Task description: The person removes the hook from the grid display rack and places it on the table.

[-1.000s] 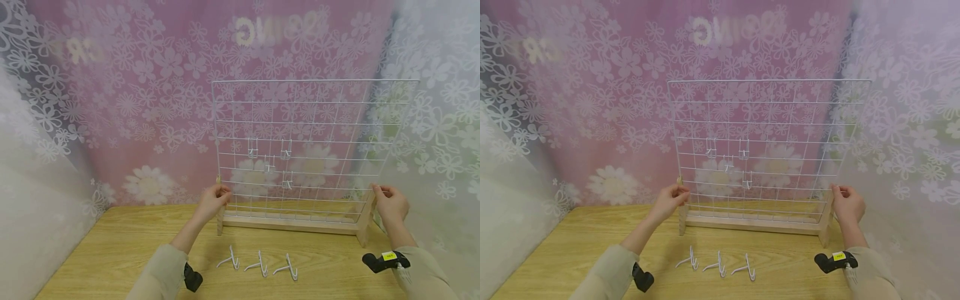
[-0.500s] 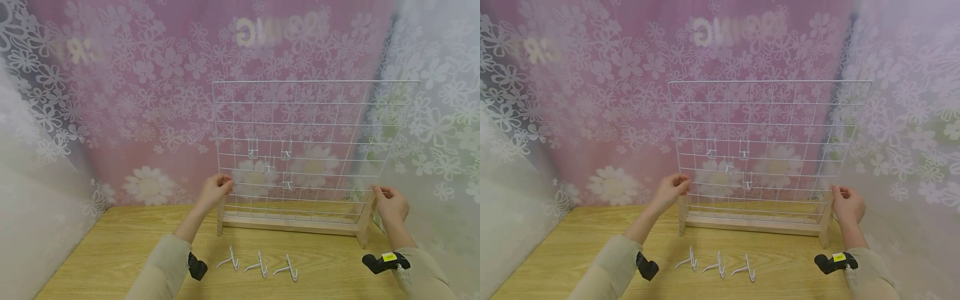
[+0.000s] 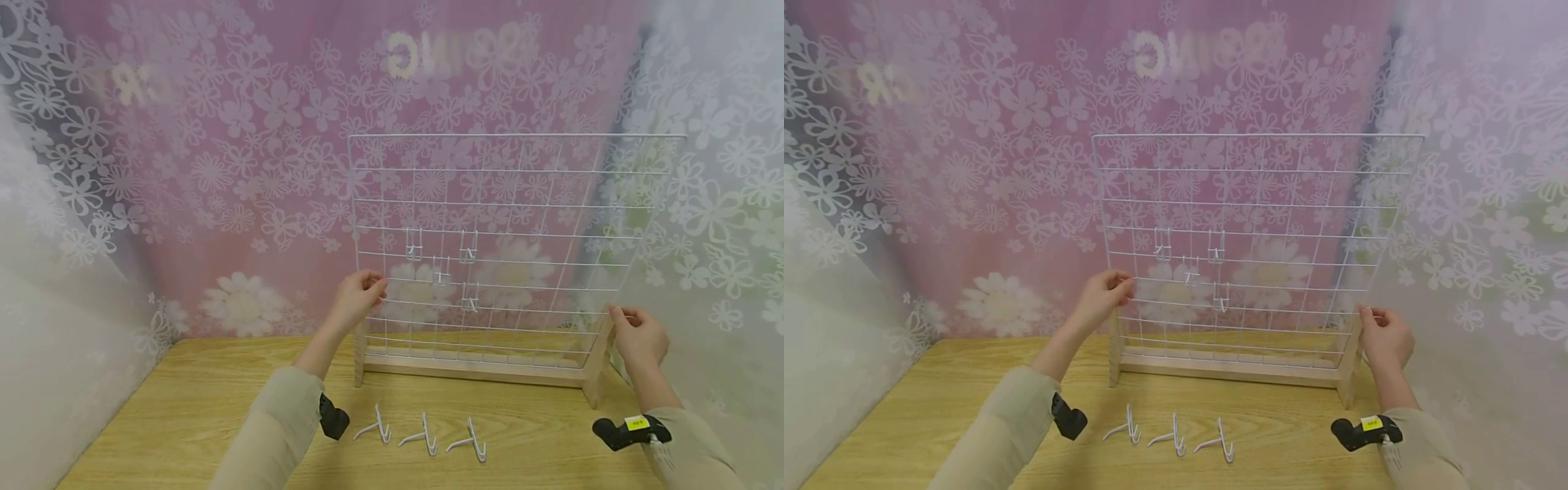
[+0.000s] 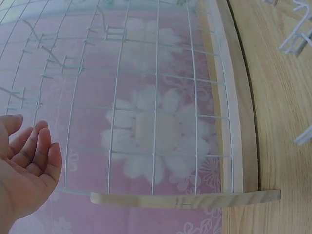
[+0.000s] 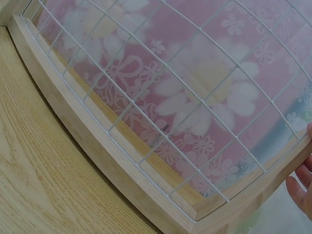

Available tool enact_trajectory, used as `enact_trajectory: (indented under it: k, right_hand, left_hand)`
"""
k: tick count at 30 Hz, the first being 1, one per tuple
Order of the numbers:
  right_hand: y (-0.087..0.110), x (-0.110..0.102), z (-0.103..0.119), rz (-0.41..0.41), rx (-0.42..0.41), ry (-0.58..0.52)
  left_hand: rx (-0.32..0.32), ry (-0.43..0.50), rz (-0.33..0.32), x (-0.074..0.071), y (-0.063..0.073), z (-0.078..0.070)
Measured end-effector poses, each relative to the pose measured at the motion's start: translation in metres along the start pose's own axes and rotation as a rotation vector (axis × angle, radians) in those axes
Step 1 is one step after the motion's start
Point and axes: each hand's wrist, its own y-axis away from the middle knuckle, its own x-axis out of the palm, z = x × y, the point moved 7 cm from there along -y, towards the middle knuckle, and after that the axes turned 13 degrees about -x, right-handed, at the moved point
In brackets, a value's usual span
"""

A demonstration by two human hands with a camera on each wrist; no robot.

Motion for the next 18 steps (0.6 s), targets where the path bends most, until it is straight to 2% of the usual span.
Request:
enact_trajectory:
  k: [13,18]
  right_hand:
    - [-0.002,0.001,-0.002,-0.009,0.004,0.008]
    - [-0.002,0.001,-0.002,-0.010,0.003,-0.001]
  left_hand:
    - [0.017,0.050,-0.001,0.004,-0.012,-0.027]
    - [-0.006,0.055,-0.003,0.008,-0.018,-0.031]
